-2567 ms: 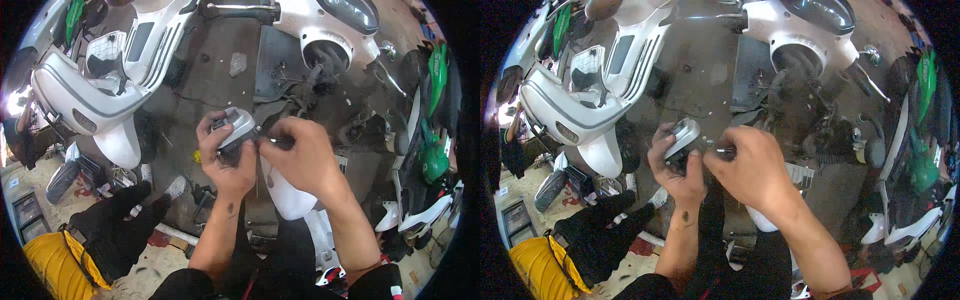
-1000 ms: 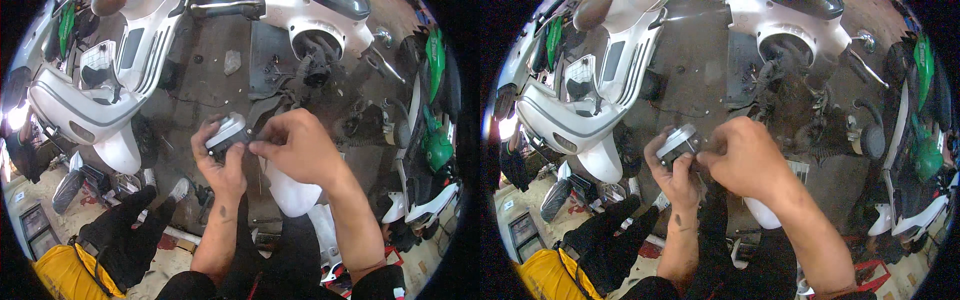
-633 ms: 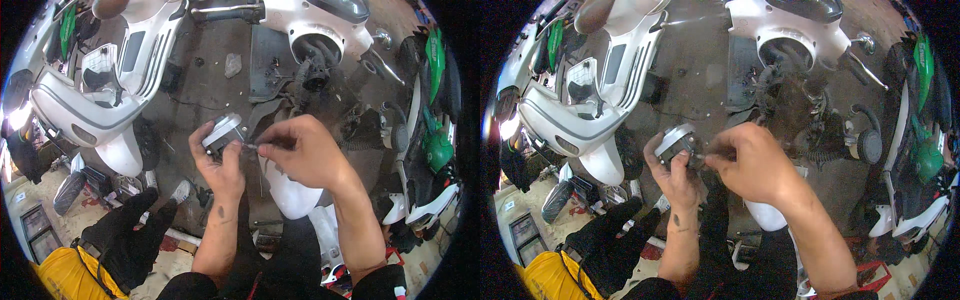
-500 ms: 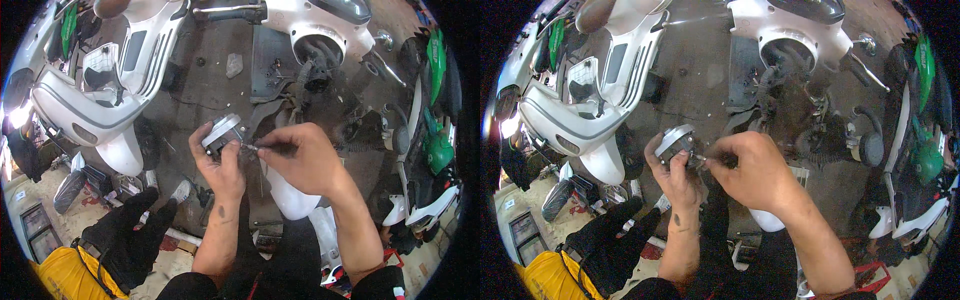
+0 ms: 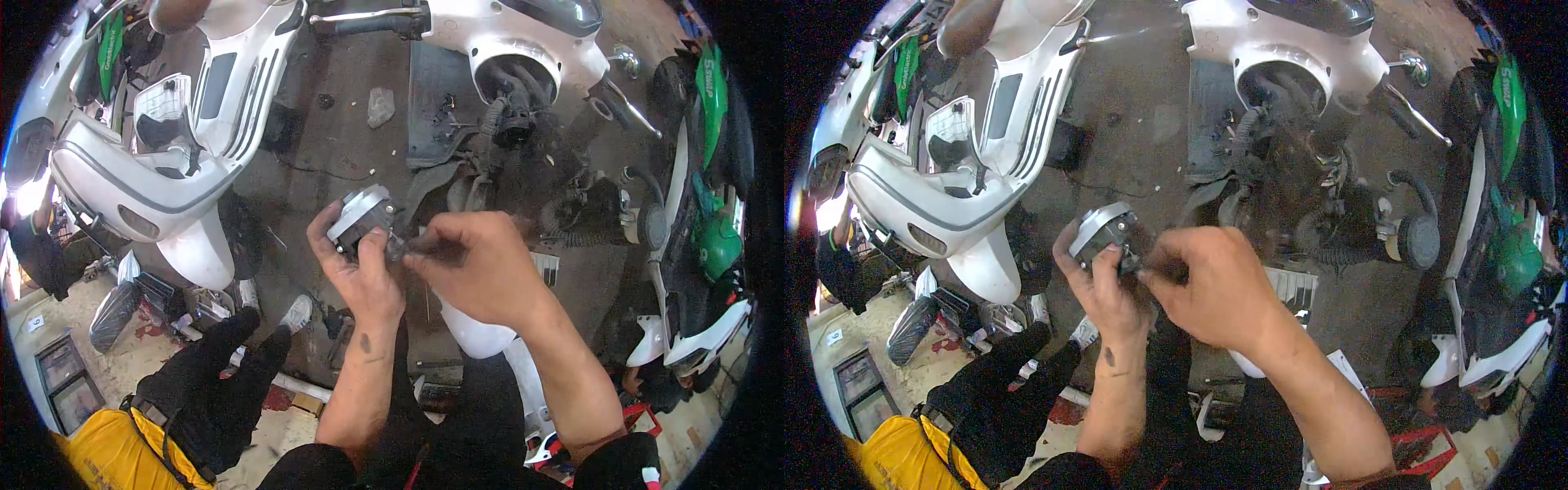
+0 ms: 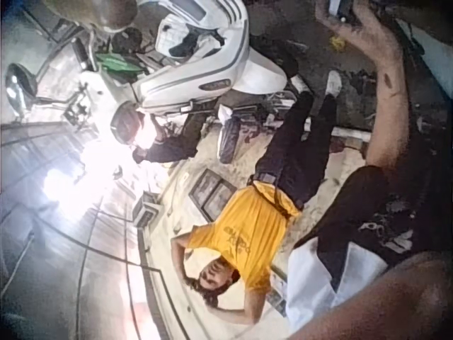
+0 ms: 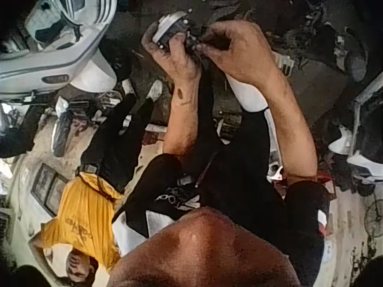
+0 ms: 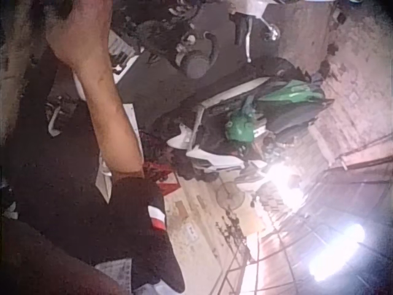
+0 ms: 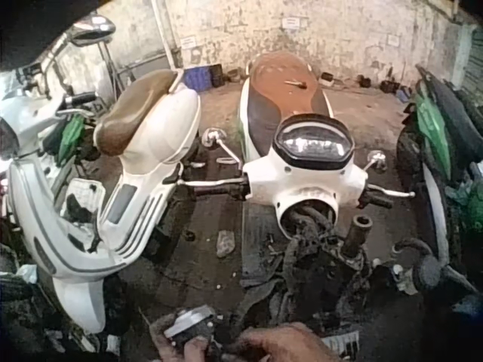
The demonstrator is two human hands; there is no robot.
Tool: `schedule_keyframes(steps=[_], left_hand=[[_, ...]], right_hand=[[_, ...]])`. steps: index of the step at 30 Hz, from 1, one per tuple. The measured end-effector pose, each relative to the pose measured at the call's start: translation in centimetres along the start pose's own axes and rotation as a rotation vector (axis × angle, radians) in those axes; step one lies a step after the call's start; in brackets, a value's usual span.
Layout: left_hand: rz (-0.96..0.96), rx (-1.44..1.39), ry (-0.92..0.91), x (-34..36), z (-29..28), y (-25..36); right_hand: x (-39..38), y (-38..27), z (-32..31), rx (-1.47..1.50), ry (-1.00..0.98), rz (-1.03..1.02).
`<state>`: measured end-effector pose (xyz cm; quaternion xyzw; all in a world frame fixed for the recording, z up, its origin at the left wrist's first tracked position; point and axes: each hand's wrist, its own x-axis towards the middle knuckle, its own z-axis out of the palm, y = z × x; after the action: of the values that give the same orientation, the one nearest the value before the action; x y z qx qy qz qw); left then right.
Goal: The person disassembles the front headlight panel of a scooter, connects wires to an ignition switch assembly by hand, and attaches the ignition assembly to the steering column of another scooter using a screwdriver.
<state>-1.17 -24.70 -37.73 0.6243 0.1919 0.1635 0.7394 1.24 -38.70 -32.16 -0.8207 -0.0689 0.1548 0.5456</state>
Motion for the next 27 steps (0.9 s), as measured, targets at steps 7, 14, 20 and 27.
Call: schedule_keyframes(steps=[7,14,20,27], left_hand=[[-0.131,-0.167,0.011,0.4,0.0,0.3],[-0.135,-0.546,-0.083,1.1,0.4,0.2],[-0.174,-0.592,-0.03,1.2,0.9,0.0],[-0.177,-0.539,0.004,2.2,0.2,1.6]], right_hand=[[-0.2,-0.5,1.2,-0.163,0.093,-0.043],[-1.1,-0.5,3.0,-0.13,0.322,-0.129],[-0.3,0.5,3.5,-0.232,0.368,-0.262],[0.0,0.6,2.0,-0.002,0.18,-0.12]])
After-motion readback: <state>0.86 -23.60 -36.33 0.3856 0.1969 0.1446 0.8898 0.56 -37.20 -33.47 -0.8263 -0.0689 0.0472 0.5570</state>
